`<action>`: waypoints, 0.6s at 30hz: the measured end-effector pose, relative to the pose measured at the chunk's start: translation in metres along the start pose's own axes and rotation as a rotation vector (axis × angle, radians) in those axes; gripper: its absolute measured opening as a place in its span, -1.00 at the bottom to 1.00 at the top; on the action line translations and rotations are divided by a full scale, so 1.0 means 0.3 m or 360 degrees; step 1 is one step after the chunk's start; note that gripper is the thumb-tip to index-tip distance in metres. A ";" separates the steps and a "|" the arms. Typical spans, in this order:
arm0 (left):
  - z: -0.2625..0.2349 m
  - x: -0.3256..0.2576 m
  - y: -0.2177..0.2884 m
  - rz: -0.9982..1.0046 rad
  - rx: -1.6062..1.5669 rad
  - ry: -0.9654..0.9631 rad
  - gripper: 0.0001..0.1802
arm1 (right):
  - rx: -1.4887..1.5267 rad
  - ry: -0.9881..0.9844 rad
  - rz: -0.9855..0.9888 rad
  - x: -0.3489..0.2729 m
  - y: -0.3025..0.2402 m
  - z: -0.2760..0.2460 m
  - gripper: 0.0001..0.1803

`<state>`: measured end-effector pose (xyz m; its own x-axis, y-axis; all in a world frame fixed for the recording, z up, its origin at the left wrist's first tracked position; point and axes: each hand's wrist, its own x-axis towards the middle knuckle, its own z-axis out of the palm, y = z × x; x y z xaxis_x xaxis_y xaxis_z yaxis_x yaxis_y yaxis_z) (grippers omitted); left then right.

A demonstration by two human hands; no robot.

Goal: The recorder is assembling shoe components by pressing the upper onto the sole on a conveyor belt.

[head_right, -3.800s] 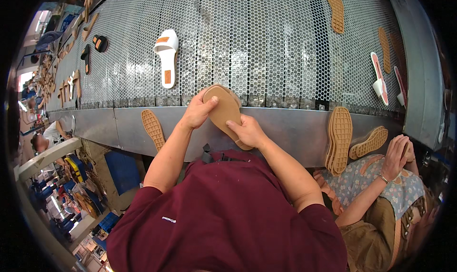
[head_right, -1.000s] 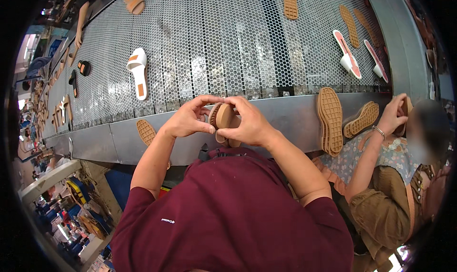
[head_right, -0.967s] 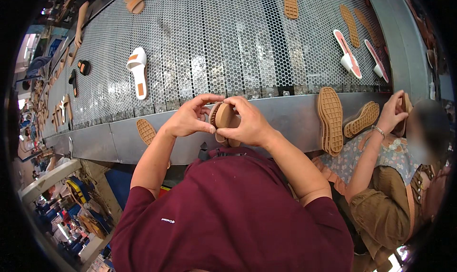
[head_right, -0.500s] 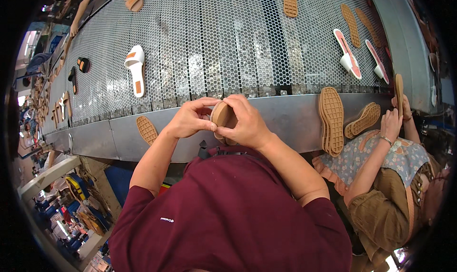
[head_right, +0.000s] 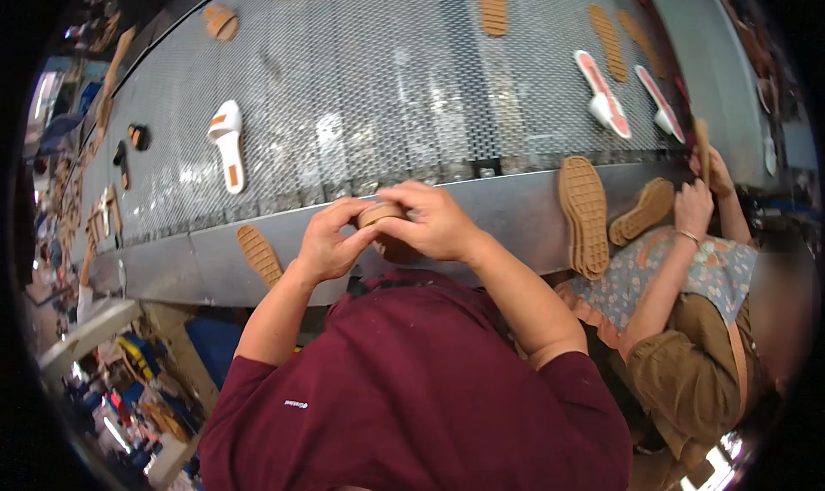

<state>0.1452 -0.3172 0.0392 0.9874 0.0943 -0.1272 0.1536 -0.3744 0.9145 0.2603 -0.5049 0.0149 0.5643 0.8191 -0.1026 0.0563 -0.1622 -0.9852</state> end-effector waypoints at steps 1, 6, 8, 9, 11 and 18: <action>-0.001 0.012 -0.008 0.0059 0.0110 -0.0031 -0.66 | -0.0065 -0.0023 -0.0063 0.017 -0.023 -0.012 -0.68; -0.051 0.035 0.034 0.0293 0.0356 0.0002 -0.63 | 0.0161 -0.0087 -0.0173 0.059 -0.023 -0.026 -0.62; -0.075 0.072 0.053 0.0483 0.0450 0.0063 -0.62 | 0.0010 0.0148 -0.0392 0.067 -0.026 -0.036 -0.55; -0.091 0.091 0.048 0.0585 0.0575 0.0132 -0.60 | -0.0066 0.0257 -0.0507 0.071 -0.020 -0.055 -0.52; -0.133 0.123 0.032 0.0783 0.0832 0.0283 -0.56 | -0.0090 0.0688 -0.0160 0.058 0.028 -0.147 -0.39; -0.142 0.031 -0.358 -0.0046 0.1093 0.0348 -0.56 | -0.0647 0.2099 0.0812 -0.144 0.376 -0.891 -0.18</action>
<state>0.1363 -0.2367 -0.0439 0.9633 0.2684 -0.0025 0.2401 -0.8576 0.4548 0.4624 -0.7056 -0.0550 0.9073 -0.4205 -0.0026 -0.2785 -0.5961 -0.7530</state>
